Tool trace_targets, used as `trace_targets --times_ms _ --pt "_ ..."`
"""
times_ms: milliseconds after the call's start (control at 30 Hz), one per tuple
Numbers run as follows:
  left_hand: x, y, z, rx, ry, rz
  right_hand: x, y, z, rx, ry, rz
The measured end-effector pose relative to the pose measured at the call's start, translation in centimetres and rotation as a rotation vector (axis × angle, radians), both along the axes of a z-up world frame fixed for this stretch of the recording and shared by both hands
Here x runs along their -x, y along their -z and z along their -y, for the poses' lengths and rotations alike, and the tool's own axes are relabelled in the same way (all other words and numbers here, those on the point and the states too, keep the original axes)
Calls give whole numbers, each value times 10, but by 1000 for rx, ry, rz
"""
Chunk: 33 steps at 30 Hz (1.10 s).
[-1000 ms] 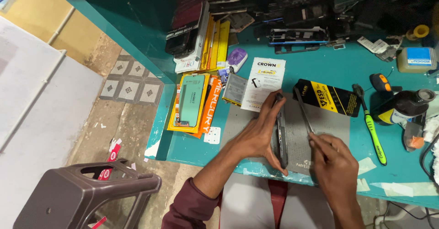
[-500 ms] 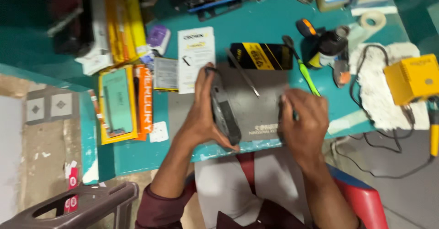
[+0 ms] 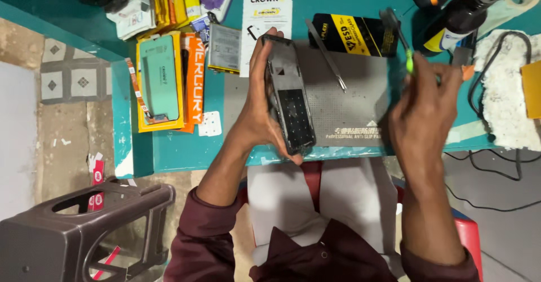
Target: The person uses a metal tool to scrape adhesive residue from the back of a disassembled smartphone. They repeatedly apply a liquid solvent from a bottle to the surface and continue scraping to remove the remaining adhesive.
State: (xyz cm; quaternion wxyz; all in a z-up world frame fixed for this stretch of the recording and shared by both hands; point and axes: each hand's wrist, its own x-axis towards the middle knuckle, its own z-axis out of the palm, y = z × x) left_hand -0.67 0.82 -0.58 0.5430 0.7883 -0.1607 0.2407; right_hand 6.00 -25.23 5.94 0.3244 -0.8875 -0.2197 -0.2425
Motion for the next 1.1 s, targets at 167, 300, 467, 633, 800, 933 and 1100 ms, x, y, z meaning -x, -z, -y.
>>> trace_targets --times_ms 167,300,467,633,800,933,1100 --pt "-7 -7 0 47 7 167 61 -10 4 1 -205 -206" --pt "-2 -6 -2 2 -32 182 93 0 6 -29 -231 -420" --pt "0 0 -5 -41 -53 150 109 10 6 -246 -341 -480" --pt "-1 -2 -4 -76 -63 192 109 22 8 -213 -323 -413" --pt "-6 -10 1 -31 11 215 112 25 -7 -306 -315 -504" --pt "-3 -17 9 -36 39 216 96 9 -24 -124 -302 -300" --pt "10 -27 16 -13 104 164 40 -2 -49 -199 -322 -208"
